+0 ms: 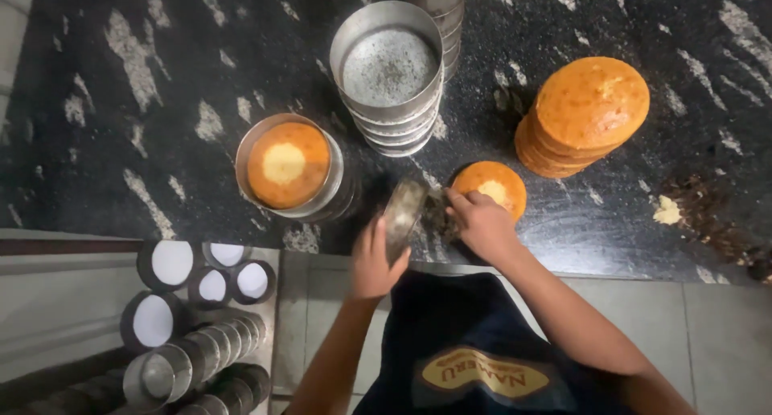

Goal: The recorder uses a knife to loosen and remove small baked cakes from metal tins.

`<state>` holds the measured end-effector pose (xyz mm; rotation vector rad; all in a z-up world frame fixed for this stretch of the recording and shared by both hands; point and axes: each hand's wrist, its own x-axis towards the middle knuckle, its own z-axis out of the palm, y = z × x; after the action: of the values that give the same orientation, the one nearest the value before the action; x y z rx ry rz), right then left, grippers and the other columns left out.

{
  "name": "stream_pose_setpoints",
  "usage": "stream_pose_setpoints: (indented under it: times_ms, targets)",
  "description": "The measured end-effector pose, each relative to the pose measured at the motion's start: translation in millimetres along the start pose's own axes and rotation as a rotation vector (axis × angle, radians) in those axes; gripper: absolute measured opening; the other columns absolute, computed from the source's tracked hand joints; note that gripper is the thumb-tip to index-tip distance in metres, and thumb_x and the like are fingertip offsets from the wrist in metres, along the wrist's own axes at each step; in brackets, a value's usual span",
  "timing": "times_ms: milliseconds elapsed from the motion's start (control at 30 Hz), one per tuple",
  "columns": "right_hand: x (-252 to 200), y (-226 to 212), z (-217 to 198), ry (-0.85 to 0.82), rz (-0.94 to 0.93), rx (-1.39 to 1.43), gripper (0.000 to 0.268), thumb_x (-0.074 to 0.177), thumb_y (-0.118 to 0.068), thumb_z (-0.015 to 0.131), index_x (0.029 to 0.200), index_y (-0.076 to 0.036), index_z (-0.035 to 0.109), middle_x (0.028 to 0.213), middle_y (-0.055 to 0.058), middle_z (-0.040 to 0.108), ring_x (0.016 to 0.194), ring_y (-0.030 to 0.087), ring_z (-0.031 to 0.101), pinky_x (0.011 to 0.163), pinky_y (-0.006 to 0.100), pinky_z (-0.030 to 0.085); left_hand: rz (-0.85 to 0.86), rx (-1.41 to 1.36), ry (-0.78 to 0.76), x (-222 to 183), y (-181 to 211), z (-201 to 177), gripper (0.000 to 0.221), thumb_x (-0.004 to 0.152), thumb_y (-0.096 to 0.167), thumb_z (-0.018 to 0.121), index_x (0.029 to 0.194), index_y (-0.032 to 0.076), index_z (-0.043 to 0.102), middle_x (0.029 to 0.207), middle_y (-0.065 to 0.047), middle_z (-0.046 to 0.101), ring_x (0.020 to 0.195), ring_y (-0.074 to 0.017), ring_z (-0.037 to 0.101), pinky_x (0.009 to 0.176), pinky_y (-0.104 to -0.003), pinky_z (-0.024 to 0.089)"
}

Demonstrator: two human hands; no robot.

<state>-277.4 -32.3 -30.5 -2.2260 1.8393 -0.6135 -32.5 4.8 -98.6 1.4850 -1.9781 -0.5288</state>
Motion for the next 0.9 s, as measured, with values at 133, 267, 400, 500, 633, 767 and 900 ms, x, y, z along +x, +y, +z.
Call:
stream_pose_setpoints:
  times_ms: [133, 267, 400, 500, 633, 767, 900]
  targets:
    - [-0.3, -7.2, 4.7, -0.017, -0.051, 0.116, 0.036, 0.095, -0.026, 0.067, 0.128, -0.014, 0.068, 0.091, 0.013, 0.066, 0.082, 0.036, 0.066, 0.068, 0.046, 0.054, 0.139, 0.106, 0.187, -20.8, -12.0, -1.3, 0.082, 0.081, 0.036, 0.082, 0.144, 0.002, 0.042, 0.147, -0.028, 0.048, 0.131, -0.047, 0.05, 0.107, -0.056, 0.044]
    - [-2.5, -28.7, -6.8, 0.044, -0.149, -0.052, 0.041, 0.087, -0.023, 0.069, 0.127, -0.015, 0.069, 0.085, 0.011, 0.064, 0.079, 0.033, 0.066, 0.065, 0.045, 0.054, -0.055, 0.116, 0.135, 50.4, 69.5, -58.7, 0.083, 0.069, 0.039, 0.088, 0.138, 0.014, 0.05, 0.147, -0.024, 0.051, 0.127, -0.0443, 0.054, 0.105, -0.054, 0.046]
    - [3.7, -32.3, -15.1, 0.11, -0.296, -0.121, 0.043, 0.084, -0.021, 0.069, 0.126, -0.013, 0.069, 0.088, 0.01, 0.065, 0.079, 0.032, 0.066, 0.066, 0.044, 0.054, -0.373, -0.035, -0.143, 90.3, 66.0, -39.7, 0.093, 0.072, 0.034, 0.081, 0.153, 0.013, 0.04, 0.142, -0.019, 0.055, 0.123, -0.0434, 0.057, 0.103, -0.053, 0.048]
    - [19.7, -11.6, -7.5, 0.049, -0.264, -0.168, 0.054, 0.075, -0.02, 0.069, 0.128, -0.014, 0.069, 0.087, 0.011, 0.065, 0.081, 0.032, 0.067, 0.067, 0.044, 0.055, -0.146, -0.112, -0.041, 71.0, 56.6, -32.9, 0.091, 0.074, 0.029, 0.076, 0.156, 0.011, 0.041, 0.145, -0.021, 0.054, 0.124, -0.0439, 0.058, 0.102, -0.049, 0.05]
    - [27.9, 18.3, 24.2, -0.217, 0.046, -0.024, 0.036, 0.094, -0.035, 0.064, 0.125, -0.019, 0.071, 0.091, 0.015, 0.071, 0.085, 0.035, 0.069, 0.071, 0.048, 0.054, 0.188, 0.025, 0.042, 4.0, 4.6, -13.8, 0.083, 0.077, 0.031, 0.079, 0.149, 0.007, 0.046, 0.152, -0.024, 0.048, 0.133, -0.0457, 0.052, 0.111, -0.052, 0.044]
    - [17.9, 36.3, 57.9, -0.289, 0.125, 0.317, 0.04, 0.098, -0.042, 0.062, 0.125, -0.015, 0.071, 0.101, 0.019, 0.073, 0.091, 0.037, 0.07, 0.077, 0.049, 0.055, 0.357, 0.115, 0.206, -41.5, -41.6, -2.7, 0.076, 0.079, 0.035, 0.081, 0.139, 0.004, 0.046, 0.152, -0.023, 0.044, 0.138, -0.045, 0.047, 0.117, -0.062, 0.033]
    - [8.7, -17.5, 10.9, -0.194, 0.036, 0.122, 0.036, 0.095, -0.037, 0.061, 0.125, -0.018, 0.071, 0.097, 0.013, 0.074, 0.085, 0.035, 0.07, 0.07, 0.048, 0.055, 0.066, 0.157, 0.079, 39.5, 54.2, -65.0, 0.073, 0.068, 0.039, 0.087, 0.122, 0.008, 0.049, 0.145, -0.025, 0.048, 0.131, -0.0486, 0.049, 0.11, -0.062, 0.032]
